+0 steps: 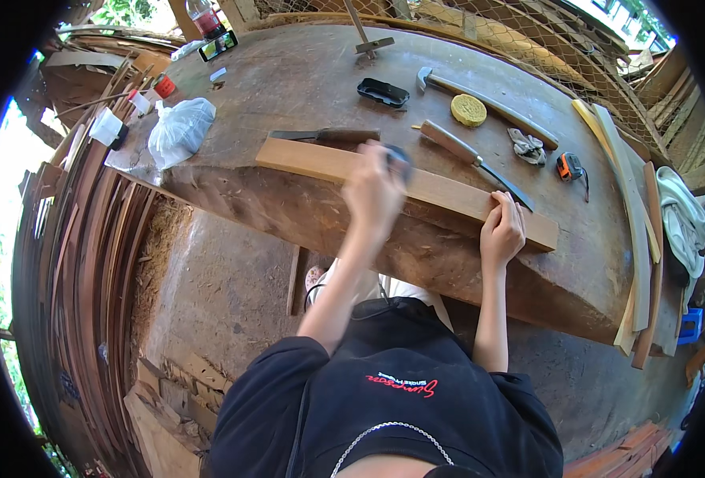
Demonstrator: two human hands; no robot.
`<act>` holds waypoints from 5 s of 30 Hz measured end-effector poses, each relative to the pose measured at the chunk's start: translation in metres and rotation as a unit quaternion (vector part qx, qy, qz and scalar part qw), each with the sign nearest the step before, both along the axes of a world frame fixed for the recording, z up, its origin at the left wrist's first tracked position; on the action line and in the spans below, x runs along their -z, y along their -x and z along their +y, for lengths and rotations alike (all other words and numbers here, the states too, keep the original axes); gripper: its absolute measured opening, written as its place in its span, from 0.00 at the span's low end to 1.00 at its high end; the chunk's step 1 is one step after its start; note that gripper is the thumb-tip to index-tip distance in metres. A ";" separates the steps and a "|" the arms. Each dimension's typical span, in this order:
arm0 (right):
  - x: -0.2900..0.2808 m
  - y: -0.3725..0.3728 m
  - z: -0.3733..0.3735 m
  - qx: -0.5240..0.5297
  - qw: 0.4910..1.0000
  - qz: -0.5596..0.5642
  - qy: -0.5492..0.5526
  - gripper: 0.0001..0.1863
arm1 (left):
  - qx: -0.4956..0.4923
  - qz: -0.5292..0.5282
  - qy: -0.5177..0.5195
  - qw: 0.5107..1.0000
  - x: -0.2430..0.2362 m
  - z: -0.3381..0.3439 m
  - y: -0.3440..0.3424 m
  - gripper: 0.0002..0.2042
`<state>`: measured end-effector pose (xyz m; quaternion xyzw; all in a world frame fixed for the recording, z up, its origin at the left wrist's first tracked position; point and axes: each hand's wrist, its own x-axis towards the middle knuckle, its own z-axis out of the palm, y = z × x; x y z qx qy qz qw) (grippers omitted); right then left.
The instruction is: The person smooths a long wooden plank on a workbench using a sanding disc, then wipes the surface with a cloth. Finally, the person uses a hammer to tap the plank repeatedly.
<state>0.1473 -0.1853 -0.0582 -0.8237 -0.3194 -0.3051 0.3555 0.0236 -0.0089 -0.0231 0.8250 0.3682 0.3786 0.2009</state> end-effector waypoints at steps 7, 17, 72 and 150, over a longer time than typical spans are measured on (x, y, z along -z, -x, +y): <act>-0.003 -0.001 -0.003 -0.010 1.000 0.002 0.000 0.11 | 0.102 -0.027 -0.044 0.993 0.007 -0.037 -0.006 0.17; 0.003 0.001 0.002 0.002 1.000 0.000 -0.007 0.10 | -0.209 0.040 -0.040 0.976 0.004 0.091 0.040 0.15; 0.001 0.000 0.001 -0.004 1.000 -0.003 -0.007 0.10 | -0.257 0.058 -0.027 0.964 0.004 0.137 0.072 0.17; 0.002 0.000 -0.001 -0.008 1.000 -0.004 -0.006 0.10 | -0.194 0.066 -0.062 0.977 0.000 0.122 0.072 0.19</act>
